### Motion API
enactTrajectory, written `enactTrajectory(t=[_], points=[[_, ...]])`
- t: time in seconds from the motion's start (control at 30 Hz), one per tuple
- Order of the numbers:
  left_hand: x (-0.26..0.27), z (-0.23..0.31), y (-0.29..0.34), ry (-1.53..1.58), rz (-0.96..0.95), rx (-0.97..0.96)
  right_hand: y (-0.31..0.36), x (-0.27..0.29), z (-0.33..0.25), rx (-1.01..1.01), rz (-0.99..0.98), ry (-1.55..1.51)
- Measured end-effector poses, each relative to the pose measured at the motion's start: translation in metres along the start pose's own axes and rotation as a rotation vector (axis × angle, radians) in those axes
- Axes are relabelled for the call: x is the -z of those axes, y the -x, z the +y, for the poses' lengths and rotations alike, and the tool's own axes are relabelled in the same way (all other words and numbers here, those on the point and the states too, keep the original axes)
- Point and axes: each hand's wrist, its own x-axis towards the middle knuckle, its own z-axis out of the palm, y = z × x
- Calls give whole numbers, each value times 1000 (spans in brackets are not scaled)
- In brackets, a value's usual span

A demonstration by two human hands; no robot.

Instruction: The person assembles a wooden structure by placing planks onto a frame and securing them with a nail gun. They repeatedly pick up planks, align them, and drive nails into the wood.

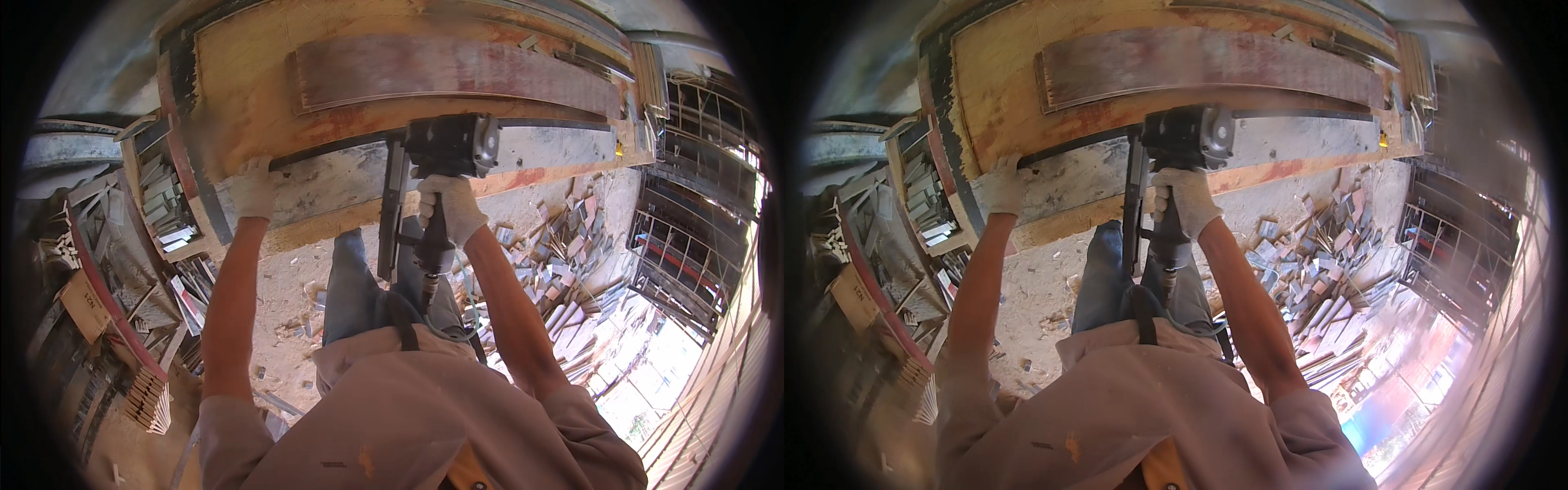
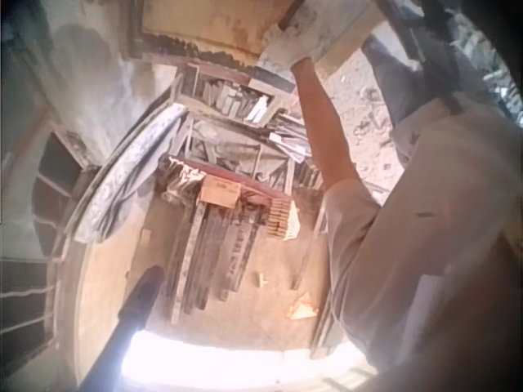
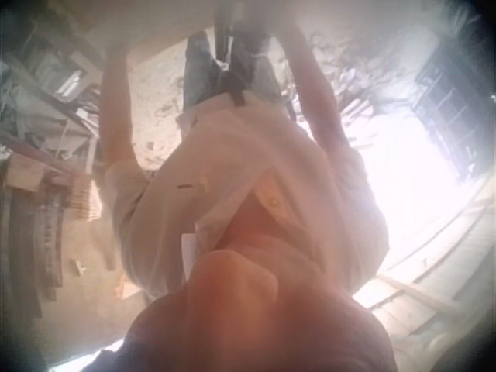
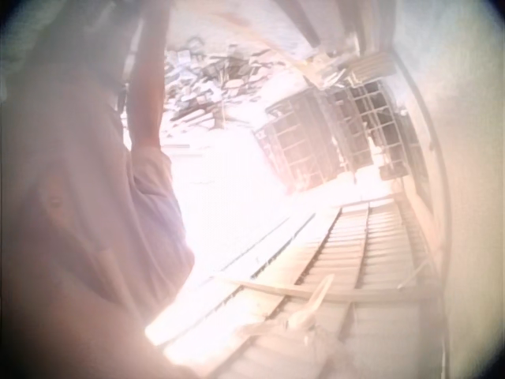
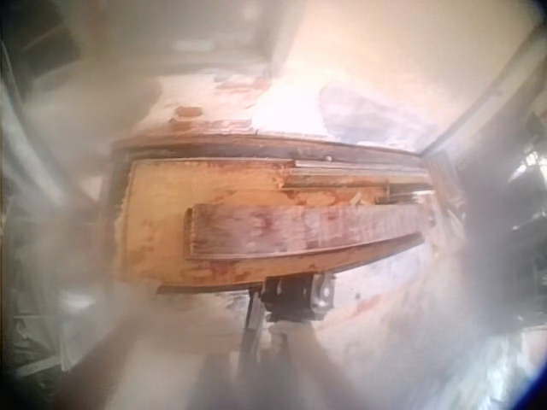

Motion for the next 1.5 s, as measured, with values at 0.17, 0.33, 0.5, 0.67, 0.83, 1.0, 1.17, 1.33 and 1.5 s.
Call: enactTrajectory(t=[0.17,0.33,0.5,0.67,0.83,1.0,1.17,1.33,1.5], points=[[-3,5,-3,-32,20,3,-5,-43,21,16,5,29],[10,20,-4,15,-19,7,-12,-66,32,59,7,110],[-2,5,1,44,13,7,-9,-82,30,32,30,122],[-4,5,1,58,14,16,-7,-94,39,27,-66,152],[-3,5,4,121,1,53,-17,-112,56,35,-105,193],[1,-9,7,211,13,54,-19,-111,63,17,-116,176],[16,-32,14,260,-14,59,-9,-141,65,43,-227,188],[7,-43,16,330,10,79,-26,-160,78,70,-217,320],[13,-40,15,230,-14,102,-9,-132,63,198,-222,514]])
